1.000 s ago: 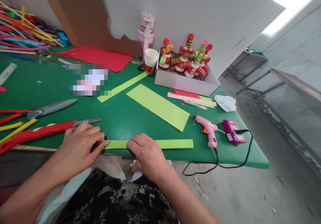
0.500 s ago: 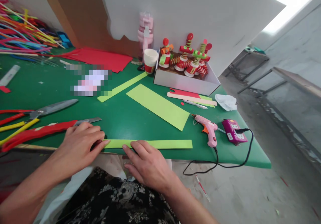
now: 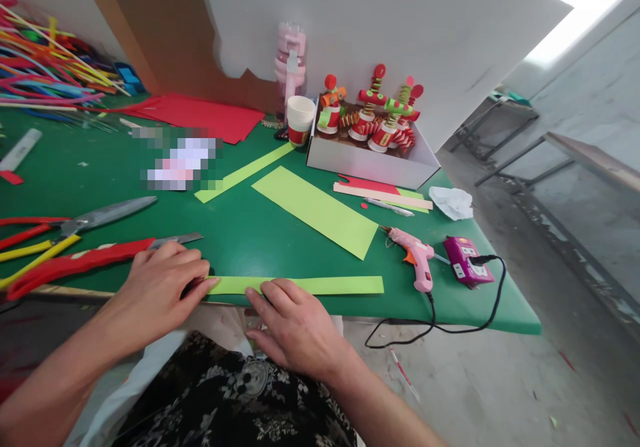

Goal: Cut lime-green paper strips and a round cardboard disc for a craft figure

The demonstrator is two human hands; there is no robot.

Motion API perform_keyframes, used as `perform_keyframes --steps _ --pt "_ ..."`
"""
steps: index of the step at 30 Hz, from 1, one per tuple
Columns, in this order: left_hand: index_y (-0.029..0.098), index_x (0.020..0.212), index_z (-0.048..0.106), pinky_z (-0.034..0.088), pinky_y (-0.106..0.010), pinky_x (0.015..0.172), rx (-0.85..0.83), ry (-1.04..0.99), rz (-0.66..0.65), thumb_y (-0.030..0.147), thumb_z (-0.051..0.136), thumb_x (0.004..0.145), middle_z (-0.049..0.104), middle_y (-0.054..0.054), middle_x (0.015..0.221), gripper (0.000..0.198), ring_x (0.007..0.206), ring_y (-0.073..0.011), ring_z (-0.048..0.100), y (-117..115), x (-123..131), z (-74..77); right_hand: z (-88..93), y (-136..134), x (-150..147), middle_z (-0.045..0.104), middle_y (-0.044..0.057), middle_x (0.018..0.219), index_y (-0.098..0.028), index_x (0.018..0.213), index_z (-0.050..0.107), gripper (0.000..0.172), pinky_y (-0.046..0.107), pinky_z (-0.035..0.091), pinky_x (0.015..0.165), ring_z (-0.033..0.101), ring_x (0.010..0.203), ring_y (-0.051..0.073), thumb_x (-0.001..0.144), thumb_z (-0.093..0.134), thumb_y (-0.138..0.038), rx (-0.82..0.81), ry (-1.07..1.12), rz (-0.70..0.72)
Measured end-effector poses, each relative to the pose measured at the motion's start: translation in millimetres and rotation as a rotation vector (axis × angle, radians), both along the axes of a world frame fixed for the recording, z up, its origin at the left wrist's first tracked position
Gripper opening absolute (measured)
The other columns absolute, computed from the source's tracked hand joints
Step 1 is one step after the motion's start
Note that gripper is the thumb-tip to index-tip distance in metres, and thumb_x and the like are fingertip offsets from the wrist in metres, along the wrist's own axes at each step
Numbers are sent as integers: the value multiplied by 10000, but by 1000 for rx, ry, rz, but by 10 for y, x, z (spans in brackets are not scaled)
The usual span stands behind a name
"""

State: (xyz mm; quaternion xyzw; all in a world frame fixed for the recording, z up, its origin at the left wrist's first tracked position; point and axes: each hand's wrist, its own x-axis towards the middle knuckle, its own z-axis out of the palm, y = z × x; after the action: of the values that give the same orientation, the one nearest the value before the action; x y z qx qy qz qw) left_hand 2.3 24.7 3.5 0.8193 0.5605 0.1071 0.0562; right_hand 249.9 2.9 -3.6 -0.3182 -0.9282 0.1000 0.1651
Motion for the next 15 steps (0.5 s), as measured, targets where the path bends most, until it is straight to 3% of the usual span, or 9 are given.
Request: perform_keyframes --steps 5,9,11,15 --pt "236 688 525 336 -407 722 60 26 23 370 427 954 608 -51 729 313 828 -280 531 -75 2 50 24 -2 -12 634 169 1206 -85 1374 514 454 430 541 989 558 1148 276 1007 451 -344 -19 10 -2" --pt "201 1003 643 388 -465 844 397 -78 170 337 517 956 718 -104 992 191 925 -296 588 -323 79 123 22 -2 -18 626 180 1195 -71 1366 516 462 435 543 976 556 1141 279 999 459 -345 -19 20 5" --pt "215 1178 638 380 -470 931 516 -142 99 259 547 951 736 -87 1118 249 996 -285 596 -455 149 105 15 -3 -22 626 178 1194 -65 1360 522 465 432 540 983 556 1136 281 994 471 -347 -10 26 6" --pt "236 1326 593 346 -443 1017 499 -153 -95 216 523 967 750 -16 1185 367 1077 -256 586 -592 281 -65 4 -9 -25 627 161 1189 -79 1356 532 457 406 525 1013 560 1137 272 988 484 -345 -7 30 -10"
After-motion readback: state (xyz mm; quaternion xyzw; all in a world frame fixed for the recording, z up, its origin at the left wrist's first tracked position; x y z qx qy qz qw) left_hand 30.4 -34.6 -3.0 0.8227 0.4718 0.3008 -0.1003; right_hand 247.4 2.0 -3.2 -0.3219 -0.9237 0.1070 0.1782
